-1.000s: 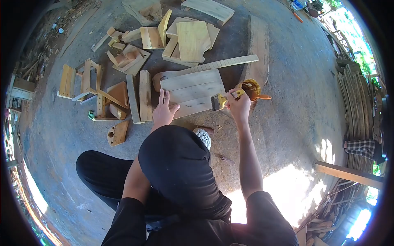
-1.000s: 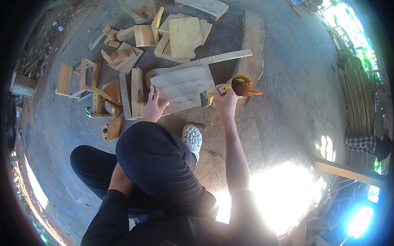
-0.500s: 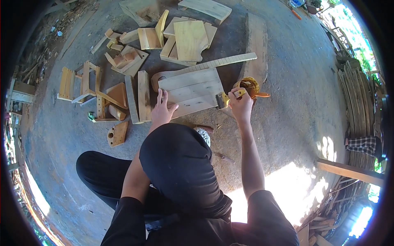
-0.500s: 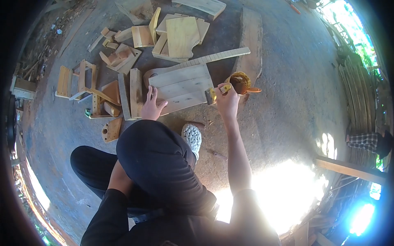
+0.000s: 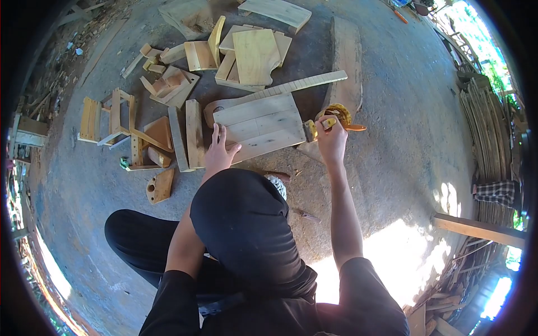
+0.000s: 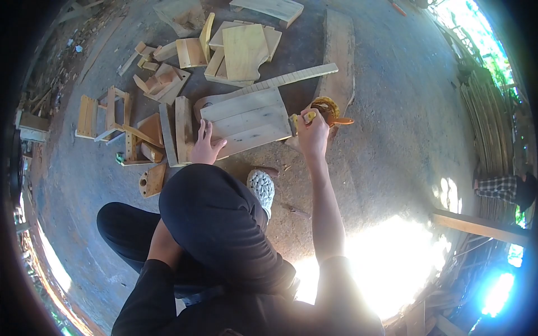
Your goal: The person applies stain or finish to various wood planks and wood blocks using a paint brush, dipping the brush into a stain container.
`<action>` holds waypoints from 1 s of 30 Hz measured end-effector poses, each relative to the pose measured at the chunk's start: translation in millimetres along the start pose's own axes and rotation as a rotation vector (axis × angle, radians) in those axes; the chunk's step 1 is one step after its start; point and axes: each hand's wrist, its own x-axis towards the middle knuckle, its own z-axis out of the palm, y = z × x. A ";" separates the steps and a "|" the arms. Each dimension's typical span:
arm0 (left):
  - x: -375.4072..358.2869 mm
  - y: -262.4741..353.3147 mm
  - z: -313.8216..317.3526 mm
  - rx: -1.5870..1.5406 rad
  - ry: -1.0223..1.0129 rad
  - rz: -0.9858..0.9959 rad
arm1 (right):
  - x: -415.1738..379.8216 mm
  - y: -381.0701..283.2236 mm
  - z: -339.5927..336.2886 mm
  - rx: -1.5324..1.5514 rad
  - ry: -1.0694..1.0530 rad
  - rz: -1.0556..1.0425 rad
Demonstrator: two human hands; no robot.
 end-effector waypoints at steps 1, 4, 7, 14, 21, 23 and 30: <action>-0.1 0.1 0.2 -0.004 -0.008 -0.004 | 1.1 0.7 -0.9 -0.004 0.001 -0.003; -0.3 -1.0 1.4 -0.019 0.004 0.015 | 3.9 4.7 -1.8 -0.040 -0.007 -0.001; -0.3 -2.6 2.5 -0.002 0.016 0.025 | 7.6 2.4 -3.6 -0.045 -0.010 0.011; 1.2 -2.7 2.4 -0.012 0.016 0.024 | 12.0 4.6 -4.3 -0.060 -0.033 0.037; -1.3 -1.3 3.1 -0.019 0.020 0.032 | 14.9 13.7 3.3 0.023 -0.028 -0.007; -0.1 -2.9 3.1 -0.008 0.030 0.034 | 12.8 11.2 3.7 -0.015 -0.018 -0.051; -1.0 -2.7 1.0 -0.011 -0.005 0.021 | -3.3 17.6 -10.8 -0.122 -0.024 -0.052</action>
